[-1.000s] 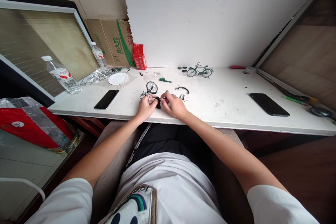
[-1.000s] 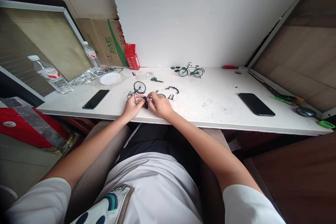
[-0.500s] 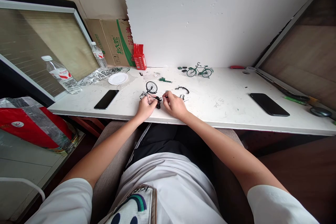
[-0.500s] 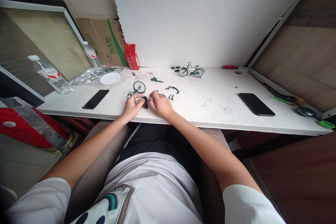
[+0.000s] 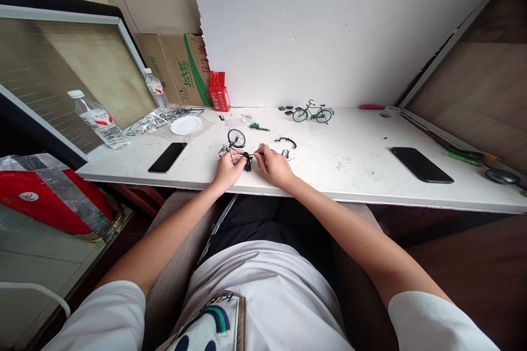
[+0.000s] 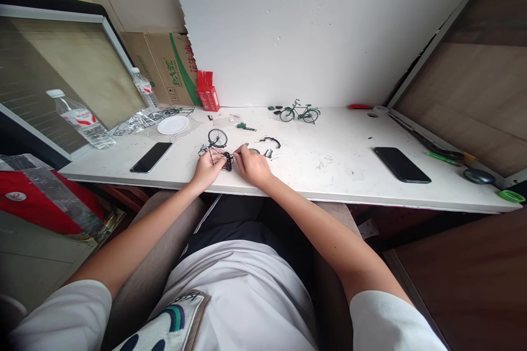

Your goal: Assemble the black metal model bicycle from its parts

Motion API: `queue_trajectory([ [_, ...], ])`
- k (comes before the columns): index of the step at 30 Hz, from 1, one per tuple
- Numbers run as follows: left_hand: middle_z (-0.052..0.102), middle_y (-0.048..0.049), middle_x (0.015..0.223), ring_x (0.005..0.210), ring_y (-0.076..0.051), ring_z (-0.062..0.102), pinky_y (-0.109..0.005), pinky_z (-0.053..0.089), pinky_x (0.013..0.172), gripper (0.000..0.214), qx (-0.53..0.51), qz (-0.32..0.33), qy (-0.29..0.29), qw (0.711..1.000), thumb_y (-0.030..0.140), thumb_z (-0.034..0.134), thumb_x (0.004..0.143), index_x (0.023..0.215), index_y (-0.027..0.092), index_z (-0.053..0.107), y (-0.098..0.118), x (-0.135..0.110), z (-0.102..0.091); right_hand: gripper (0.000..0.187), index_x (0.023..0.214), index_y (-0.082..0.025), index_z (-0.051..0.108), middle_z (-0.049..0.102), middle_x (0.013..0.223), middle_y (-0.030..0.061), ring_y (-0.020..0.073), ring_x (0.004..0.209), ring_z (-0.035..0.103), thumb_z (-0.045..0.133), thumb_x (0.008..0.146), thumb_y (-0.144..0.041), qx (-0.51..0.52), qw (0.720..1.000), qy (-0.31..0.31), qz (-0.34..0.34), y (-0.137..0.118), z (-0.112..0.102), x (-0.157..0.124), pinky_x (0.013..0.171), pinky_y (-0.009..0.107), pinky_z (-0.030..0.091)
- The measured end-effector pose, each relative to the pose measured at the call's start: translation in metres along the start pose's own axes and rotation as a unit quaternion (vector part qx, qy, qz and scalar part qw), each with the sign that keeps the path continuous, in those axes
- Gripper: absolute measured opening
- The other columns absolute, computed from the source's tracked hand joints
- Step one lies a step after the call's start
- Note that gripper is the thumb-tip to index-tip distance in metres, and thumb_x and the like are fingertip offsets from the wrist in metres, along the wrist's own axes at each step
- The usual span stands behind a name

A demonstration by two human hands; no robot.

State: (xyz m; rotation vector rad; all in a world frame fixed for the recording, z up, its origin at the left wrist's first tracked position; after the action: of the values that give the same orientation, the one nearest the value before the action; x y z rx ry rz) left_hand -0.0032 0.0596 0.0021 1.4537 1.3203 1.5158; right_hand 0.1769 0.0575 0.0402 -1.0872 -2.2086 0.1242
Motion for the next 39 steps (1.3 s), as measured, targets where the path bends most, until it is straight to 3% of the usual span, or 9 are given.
queue_trajectory([
  [12, 0.077, -0.0079, 0.088, 0.08, -0.021, 0.074, -0.032, 0.059, 0.073, 0.027, 0.002, 0.007, -0.008, 1.0, 0.027, 0.072, 0.083, 0.107, 0.016, 0.07, -0.004, 0.0, 0.0, 0.037, 0.103, -0.021, 0.061, 0.075, 0.091, 0.0086, 0.0214, 0.075, 0.066, 0.038, 0.114, -0.048, -0.057, 0.998, -0.002, 0.018, 0.0, 0.0, 0.001, 0.062, 0.029, 0.03],
  [28, 0.075, -0.0069, 0.087, 0.08, -0.019, 0.072, -0.031, 0.057, 0.075, 0.027, 0.005, 0.011, -0.01, 1.0, 0.026, 0.074, 0.08, 0.105, 0.016, 0.069, 0.009, -0.004, 0.002, 0.03, 0.125, -0.021, 0.051, 0.077, 0.097, 0.0064, 0.0239, 0.08, 0.069, 0.034, 0.113, -0.043, 0.02, 1.0, 0.002, 0.008, -0.005, -0.008, -0.001, 0.065, 0.03, 0.036],
  [32, 0.075, -0.0072, 0.087, 0.082, -0.02, 0.072, -0.032, 0.058, 0.079, 0.028, 0.001, 0.009, -0.01, 1.0, 0.027, 0.074, 0.08, 0.105, 0.016, 0.068, 0.009, -0.003, 0.003, 0.023, 0.121, -0.021, 0.05, 0.076, 0.106, 0.0097, 0.0237, 0.082, 0.07, 0.035, 0.112, -0.036, 0.014, 1.0, 0.006, -0.001, -0.004, -0.005, 0.0, 0.063, 0.031, 0.036],
  [39, 0.075, -0.0068, 0.087, 0.081, -0.02, 0.073, -0.031, 0.057, 0.077, 0.027, 0.003, 0.02, -0.002, 1.0, 0.029, 0.073, 0.082, 0.106, 0.017, 0.068, 0.007, -0.002, 0.0, 0.029, 0.112, -0.022, 0.052, 0.075, 0.1, 0.0094, 0.0223, 0.081, 0.067, 0.035, 0.114, -0.045, -0.012, 1.0, 0.004, 0.003, 0.0, -0.001, 0.0, 0.063, 0.03, 0.036],
])
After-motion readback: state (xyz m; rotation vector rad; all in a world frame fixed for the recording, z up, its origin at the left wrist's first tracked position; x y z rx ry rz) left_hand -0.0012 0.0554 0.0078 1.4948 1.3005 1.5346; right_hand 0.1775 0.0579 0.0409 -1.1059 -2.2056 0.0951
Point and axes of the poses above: each hand's wrist, its own x-axis towards the middle knuckle, its own z-axis out of the palm, y = z × x, the point moved 6 cm from there along x, towards the middle knuckle
